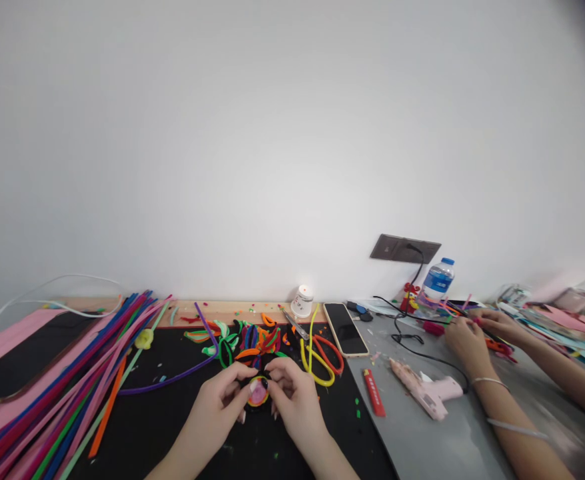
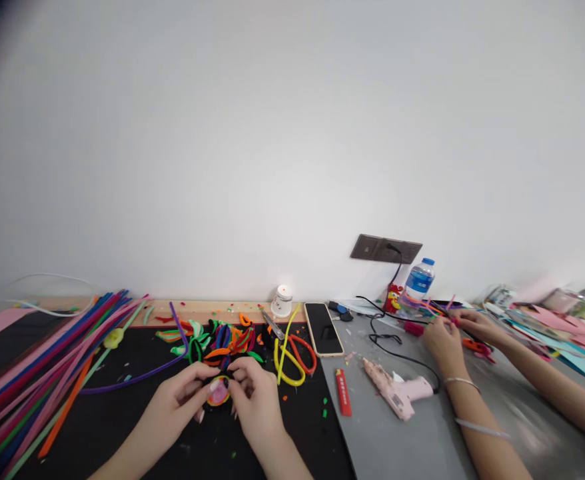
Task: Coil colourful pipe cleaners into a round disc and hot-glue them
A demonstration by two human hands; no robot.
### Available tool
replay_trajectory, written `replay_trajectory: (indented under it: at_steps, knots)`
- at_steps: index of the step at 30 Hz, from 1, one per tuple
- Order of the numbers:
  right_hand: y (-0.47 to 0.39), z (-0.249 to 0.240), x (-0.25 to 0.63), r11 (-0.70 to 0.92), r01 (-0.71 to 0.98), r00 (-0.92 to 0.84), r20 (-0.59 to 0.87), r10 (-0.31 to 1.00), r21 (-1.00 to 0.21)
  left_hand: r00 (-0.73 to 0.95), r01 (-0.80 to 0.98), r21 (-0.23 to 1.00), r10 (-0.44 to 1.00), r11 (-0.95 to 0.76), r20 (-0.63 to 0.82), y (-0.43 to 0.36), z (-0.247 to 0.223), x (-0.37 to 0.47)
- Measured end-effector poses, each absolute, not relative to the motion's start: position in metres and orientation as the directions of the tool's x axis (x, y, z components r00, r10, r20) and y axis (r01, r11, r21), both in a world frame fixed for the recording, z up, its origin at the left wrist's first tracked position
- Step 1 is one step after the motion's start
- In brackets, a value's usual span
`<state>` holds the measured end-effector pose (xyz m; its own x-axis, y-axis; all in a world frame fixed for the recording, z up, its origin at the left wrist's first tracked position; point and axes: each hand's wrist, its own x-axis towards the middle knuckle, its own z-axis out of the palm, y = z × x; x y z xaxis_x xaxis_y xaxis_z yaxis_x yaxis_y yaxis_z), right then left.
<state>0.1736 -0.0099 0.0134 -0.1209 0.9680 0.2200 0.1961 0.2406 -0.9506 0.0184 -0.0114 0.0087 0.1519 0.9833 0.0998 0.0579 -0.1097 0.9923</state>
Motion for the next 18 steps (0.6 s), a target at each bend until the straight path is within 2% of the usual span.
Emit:
replay_trajectory:
  at_steps: [18]
  knots:
    - [-0.0093,0.0166,0.1756,0.233,0.189,-0.163,0.203,0.965,-0.954,0.147,0.032,0.995,0.986,-0.090,0.085,-0.0092,0.0041,0.0180]
